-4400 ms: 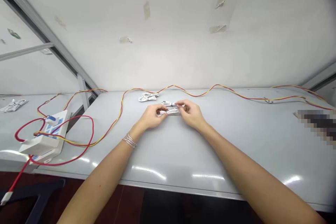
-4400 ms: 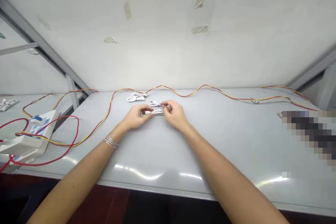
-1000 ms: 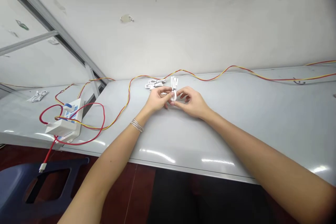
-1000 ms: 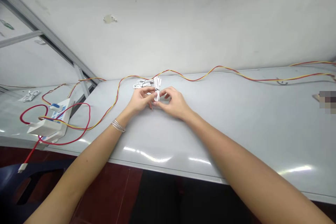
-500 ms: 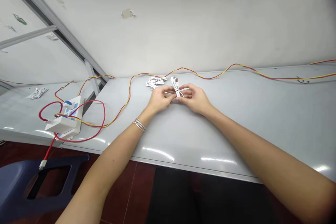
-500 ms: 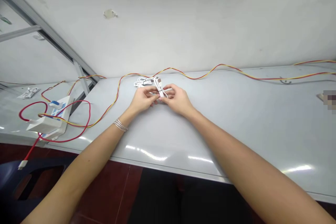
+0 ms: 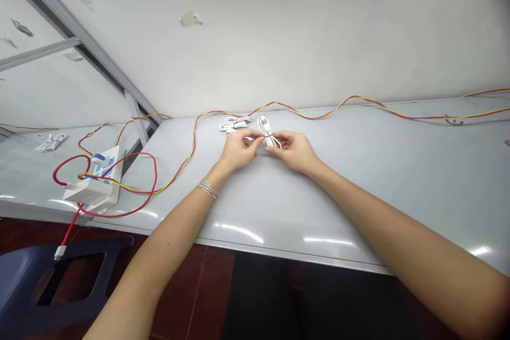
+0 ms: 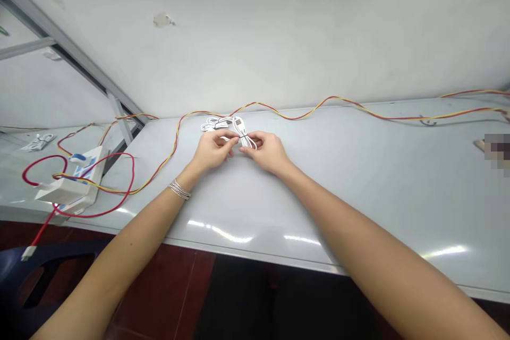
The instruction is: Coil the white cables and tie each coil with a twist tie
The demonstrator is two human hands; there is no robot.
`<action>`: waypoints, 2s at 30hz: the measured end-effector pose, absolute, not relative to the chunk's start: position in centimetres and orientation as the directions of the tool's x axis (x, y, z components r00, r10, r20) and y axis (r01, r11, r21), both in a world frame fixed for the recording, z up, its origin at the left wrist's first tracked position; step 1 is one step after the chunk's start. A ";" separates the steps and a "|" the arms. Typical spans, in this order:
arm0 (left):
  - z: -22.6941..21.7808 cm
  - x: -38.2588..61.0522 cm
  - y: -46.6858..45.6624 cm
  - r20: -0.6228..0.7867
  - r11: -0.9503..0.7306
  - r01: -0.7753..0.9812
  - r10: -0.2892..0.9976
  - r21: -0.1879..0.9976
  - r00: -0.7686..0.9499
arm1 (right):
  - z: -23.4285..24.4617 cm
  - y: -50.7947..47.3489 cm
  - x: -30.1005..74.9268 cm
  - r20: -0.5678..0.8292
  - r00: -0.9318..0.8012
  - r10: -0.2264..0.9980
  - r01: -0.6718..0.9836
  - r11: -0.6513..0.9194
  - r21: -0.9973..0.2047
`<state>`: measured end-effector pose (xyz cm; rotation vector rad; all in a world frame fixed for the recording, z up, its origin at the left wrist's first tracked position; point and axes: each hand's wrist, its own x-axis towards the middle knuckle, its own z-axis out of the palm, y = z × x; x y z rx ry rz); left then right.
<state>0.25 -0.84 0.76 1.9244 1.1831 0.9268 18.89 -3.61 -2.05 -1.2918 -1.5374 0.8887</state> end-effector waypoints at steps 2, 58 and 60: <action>0.7 0.2 -0.8 0.222 -0.355 0.422 0.917 0.834 0.333 | -2.0 -3.6 18.9 0.205 -0.032 0.978 0.318 0.205 -0.926; 0.5 -0.5 -0.1 0.505 -0.642 0.273 0.747 0.716 0.433 | -0.6 -4.7 18.4 0.199 -0.013 0.980 0.202 0.198 -0.959; 0.6 -0.5 -0.3 0.521 -0.665 0.267 0.726 0.698 0.449 | -0.2 -4.9 18.4 0.111 -0.001 0.994 0.114 0.110 -0.987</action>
